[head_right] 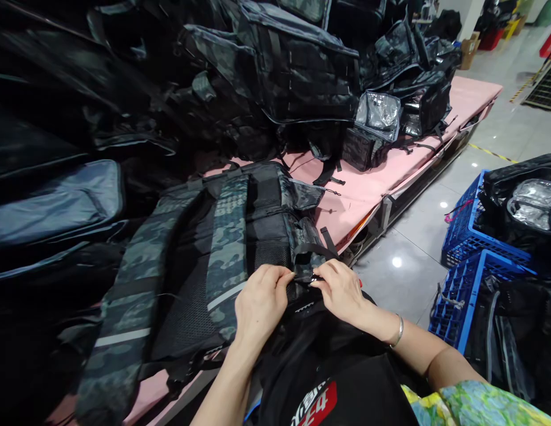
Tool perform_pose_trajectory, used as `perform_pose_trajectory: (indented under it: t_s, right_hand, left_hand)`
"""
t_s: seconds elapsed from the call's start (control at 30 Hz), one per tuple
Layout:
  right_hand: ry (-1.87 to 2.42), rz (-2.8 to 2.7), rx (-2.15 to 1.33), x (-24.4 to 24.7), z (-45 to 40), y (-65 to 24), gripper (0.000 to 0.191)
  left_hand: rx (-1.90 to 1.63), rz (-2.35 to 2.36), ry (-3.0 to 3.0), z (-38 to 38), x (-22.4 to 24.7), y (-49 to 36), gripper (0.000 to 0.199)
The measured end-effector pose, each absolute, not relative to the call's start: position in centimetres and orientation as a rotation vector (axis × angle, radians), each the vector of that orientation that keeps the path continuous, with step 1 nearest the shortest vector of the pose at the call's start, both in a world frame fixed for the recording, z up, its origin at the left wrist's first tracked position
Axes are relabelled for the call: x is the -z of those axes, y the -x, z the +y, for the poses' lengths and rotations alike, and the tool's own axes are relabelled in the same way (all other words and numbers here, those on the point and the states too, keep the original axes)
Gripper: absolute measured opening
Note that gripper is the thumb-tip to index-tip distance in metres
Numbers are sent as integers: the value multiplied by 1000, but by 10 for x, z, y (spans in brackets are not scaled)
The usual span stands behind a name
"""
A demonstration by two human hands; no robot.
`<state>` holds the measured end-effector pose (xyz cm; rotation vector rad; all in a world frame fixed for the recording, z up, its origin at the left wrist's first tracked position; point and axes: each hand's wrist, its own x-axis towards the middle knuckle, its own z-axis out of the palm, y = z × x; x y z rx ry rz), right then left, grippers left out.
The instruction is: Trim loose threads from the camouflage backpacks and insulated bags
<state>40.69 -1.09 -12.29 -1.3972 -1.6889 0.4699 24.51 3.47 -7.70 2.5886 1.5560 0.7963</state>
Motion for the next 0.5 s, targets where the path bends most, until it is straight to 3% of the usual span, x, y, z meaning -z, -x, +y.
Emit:
perform_pose_trajectory:
  t_s: [0.3, 0.5]
  right_hand:
    - [1387, -1664, -542, 117, -6, -408, 12]
    - [1314, -1242, -816, 130, -11, -409, 15]
  left_hand:
    - [-818, 1512, -2493, 34, 73, -248, 19]
    - [-930, 1423, -2355, 37, 57, -252, 24]
